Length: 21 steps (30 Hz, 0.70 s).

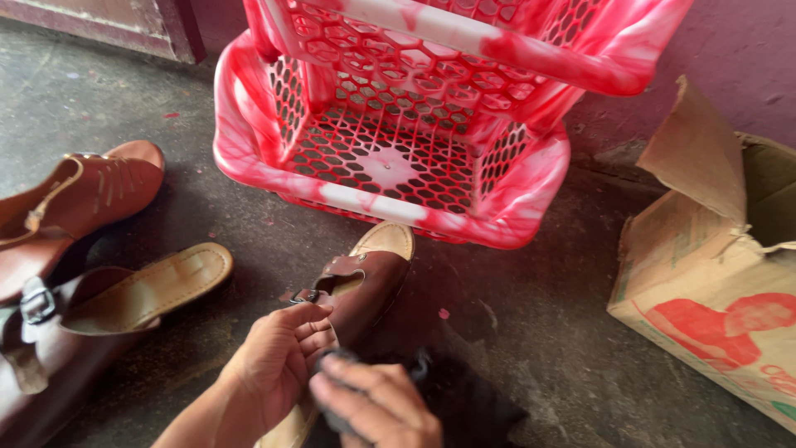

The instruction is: The person wipes a brown leather sandal with a dark cloth, cleaning the upper straps, sole, and interior. They then place the sandal into a cardboard box and repeat the process with a second sandal.

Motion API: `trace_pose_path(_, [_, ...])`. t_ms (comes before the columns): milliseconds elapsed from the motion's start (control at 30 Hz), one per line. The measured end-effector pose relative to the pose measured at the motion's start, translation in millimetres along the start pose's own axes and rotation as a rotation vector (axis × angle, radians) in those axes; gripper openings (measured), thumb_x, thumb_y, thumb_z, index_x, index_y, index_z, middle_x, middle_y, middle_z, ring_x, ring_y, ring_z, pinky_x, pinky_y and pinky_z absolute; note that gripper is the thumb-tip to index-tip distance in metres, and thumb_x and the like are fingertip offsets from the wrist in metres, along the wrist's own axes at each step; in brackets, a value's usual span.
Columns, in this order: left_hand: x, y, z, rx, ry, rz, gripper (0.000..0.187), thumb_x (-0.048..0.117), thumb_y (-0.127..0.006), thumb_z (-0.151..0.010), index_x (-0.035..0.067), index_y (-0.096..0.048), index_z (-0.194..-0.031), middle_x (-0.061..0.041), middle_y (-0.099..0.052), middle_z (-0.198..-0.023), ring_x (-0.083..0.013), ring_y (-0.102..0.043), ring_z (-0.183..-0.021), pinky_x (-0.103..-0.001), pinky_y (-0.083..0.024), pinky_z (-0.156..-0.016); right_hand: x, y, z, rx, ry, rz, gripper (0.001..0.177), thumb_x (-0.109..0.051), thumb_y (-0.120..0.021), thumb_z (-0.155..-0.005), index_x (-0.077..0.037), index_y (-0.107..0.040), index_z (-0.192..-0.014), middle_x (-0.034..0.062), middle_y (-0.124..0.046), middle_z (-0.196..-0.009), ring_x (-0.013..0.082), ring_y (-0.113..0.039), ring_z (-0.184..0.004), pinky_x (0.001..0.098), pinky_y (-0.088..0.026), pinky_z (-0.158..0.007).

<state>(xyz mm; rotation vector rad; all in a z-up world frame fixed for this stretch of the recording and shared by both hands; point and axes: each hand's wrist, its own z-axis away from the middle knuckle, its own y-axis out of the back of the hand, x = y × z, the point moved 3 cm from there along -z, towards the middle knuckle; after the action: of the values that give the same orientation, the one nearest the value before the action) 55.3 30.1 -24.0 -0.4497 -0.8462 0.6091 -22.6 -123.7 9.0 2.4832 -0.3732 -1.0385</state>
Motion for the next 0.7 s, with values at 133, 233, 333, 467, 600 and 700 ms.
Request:
trace_pose_path(133, [-10, -25, 20, -0.017, -0.008, -0.31, 0.018, 0.012, -0.061, -0.085, -0.002, -0.068, -0.094, -0.009, -0.066, -0.065, -0.0201, -0.057, -0.05, -0.033, -0.055, -0.052, 4, 54, -3, 0.372, -0.256, 0.073, 0.033, 0.004, -0.074, -0.079, -0.008, -0.08, -0.11, 0.0139, -0.067, -0.12, 0.0235, -0.075, -0.099, 0.0338, -0.057, -0.094])
trace_pose_path(233, [-22, -43, 25, -0.149, -0.09, -0.644, 0.019, 0.012, -0.063, -0.084, 0.003, -0.072, -0.098, -0.005, -0.062, -0.066, -0.0168, -0.055, -0.052, -0.032, -0.052, -0.051, 14, 93, -25, 0.323, -0.288, 0.216, 0.036, 0.002, -0.07, -0.082, -0.006, -0.075, -0.117, 0.011, -0.07, -0.113, 0.023, -0.073, -0.103, 0.0323, -0.056, -0.09])
trace_pose_path(333, [-31, -50, 16, -0.123, -0.162, -0.837, 0.019, 0.009, -0.064, -0.083, 0.0, -0.073, -0.097, -0.005, -0.063, -0.069, -0.0128, -0.056, -0.057, -0.029, -0.047, -0.054, 20, 98, -33, 0.161, -0.295, 0.308, 0.036, 0.002, -0.07, -0.08, -0.006, -0.076, -0.115, 0.0091, -0.073, -0.109, 0.0221, -0.075, -0.1, 0.0325, -0.057, -0.086])
trace_pose_path(467, [-37, -50, 1, -0.238, -0.075, -0.582, 0.024, 0.005, -0.059, -0.083, -0.001, -0.074, -0.1, -0.005, -0.072, -0.078, -0.0114, -0.064, -0.063, -0.026, -0.051, -0.058, 33, 74, -44, 0.003, -0.175, 0.345, 0.041, 0.008, -0.066, -0.075, -0.005, -0.076, -0.112, 0.0125, -0.071, -0.108, 0.0301, -0.071, -0.1, 0.0378, -0.055, -0.087])
trace_pose_path(600, [-34, -49, -4, -0.207, -0.038, -0.444, 0.024, -0.002, -0.056, -0.084, -0.002, -0.071, -0.103, -0.009, -0.075, -0.085, -0.0152, -0.07, -0.067, -0.028, -0.057, -0.061, 64, 54, -74, -0.043, -0.152, 0.373, 0.038, 0.009, -0.064, -0.076, -0.005, -0.078, -0.108, 0.0138, -0.072, -0.106, 0.0337, -0.07, -0.099, 0.0406, -0.055, -0.087])
trace_pose_path(700, [-28, -52, -3, -0.148, 0.029, -0.412, 0.022, -0.002, -0.054, -0.087, -0.003, -0.069, -0.104, -0.012, -0.075, -0.086, -0.0191, -0.071, -0.064, -0.031, -0.057, -0.058, 83, 40, -100, -0.103, -0.162, 0.312, 0.037, 0.009, -0.062, -0.076, -0.003, -0.077, -0.108, 0.0148, -0.072, -0.105, 0.032, -0.071, -0.099, 0.0386, -0.056, -0.091])
